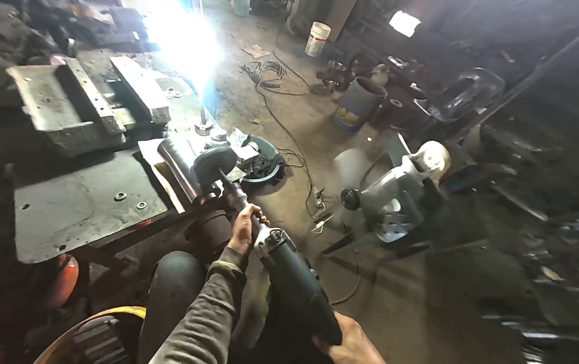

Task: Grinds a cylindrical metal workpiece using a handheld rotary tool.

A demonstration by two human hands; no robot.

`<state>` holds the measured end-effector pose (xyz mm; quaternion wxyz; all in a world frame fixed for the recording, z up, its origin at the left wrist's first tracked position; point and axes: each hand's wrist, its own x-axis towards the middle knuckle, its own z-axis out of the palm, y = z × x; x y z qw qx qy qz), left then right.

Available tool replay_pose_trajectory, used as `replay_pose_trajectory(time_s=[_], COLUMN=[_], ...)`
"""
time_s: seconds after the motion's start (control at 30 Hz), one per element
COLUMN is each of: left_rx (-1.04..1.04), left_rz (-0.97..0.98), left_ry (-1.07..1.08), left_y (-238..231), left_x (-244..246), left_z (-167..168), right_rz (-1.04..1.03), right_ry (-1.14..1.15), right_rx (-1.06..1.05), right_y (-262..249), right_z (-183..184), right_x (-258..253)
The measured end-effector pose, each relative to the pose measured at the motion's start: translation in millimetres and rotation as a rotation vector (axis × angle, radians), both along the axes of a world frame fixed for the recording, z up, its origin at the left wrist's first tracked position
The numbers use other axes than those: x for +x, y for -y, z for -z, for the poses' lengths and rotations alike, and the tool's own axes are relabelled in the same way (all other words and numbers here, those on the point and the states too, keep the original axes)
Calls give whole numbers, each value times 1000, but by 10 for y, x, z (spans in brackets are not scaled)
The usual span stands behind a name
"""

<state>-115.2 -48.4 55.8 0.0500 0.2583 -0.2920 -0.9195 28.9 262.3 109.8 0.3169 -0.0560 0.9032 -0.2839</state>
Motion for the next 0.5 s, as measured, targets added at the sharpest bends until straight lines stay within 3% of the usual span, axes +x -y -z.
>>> replay_pose_trajectory(time_s=[0.17,0.5], left_rx=[-18,-20], left_rz=[25,-27], left_ry=[47,-68], left_y=[-48,17], left_x=[-158,134], left_z=[151,-57], right_rz=[38,-32], right_ry=[32,-19], right_rx=[-37,26], right_y=[-6,-8], right_z=[37,-94], right_x=[-46,17])
